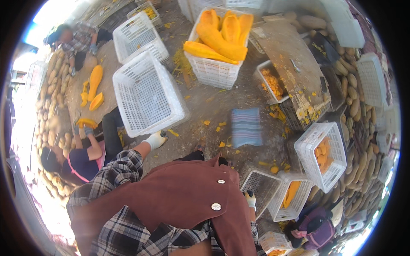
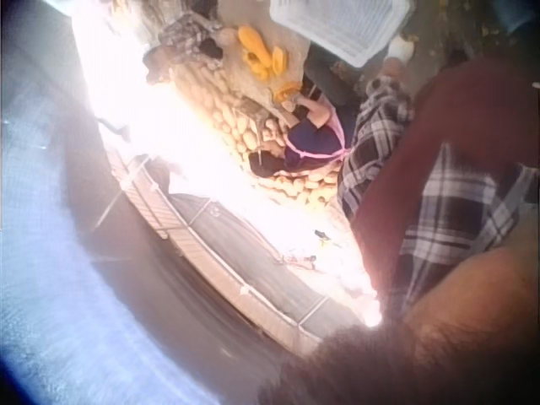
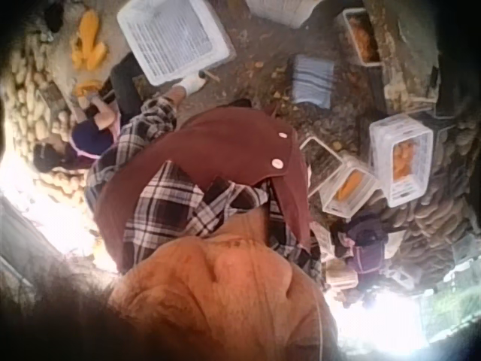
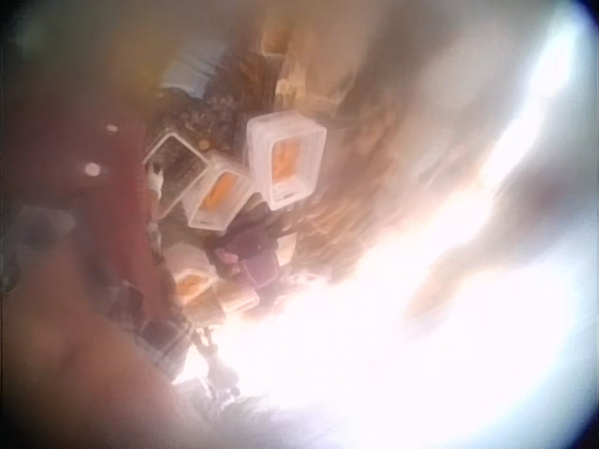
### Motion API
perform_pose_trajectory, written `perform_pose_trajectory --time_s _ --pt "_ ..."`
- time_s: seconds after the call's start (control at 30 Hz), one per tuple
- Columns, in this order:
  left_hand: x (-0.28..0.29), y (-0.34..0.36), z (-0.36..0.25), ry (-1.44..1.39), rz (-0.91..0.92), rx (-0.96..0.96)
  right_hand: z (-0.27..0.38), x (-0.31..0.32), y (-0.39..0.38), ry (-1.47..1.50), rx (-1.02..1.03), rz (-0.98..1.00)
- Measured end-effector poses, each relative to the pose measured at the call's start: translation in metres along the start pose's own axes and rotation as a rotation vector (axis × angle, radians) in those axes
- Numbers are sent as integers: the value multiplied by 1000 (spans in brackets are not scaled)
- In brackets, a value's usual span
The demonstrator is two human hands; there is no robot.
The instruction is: The person uses a large knife to cut peeled yellow squash into chunks and places them into white plastic crates. The person repeatedly picks up squash pieces, slices them, and transfers the cut pieces into a nearby crate.
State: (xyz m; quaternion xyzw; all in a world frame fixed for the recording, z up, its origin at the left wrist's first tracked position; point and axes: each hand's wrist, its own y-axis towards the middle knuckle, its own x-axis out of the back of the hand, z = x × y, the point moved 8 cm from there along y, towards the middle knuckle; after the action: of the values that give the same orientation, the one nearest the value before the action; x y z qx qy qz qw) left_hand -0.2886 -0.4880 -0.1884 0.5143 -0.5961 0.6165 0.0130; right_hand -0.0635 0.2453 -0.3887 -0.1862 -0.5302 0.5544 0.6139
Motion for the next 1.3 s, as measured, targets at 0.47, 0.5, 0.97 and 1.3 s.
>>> perform_pose_trajectory --time_s 0.47,0.5,0.97,1.3 --pt "-38 -38 -138 125 130 -179 50 92 -36 210 -269 -22" --pt "-36 -37 -156 112 133 -164 43 94 -30 158 -235 -42" --pt "-31 147 -252 735 219 -596 -14 -9 -173 279 -613 -371" --pt "-40 55 -389 388 175 -530 -47 -124 -201 546 -583 25"
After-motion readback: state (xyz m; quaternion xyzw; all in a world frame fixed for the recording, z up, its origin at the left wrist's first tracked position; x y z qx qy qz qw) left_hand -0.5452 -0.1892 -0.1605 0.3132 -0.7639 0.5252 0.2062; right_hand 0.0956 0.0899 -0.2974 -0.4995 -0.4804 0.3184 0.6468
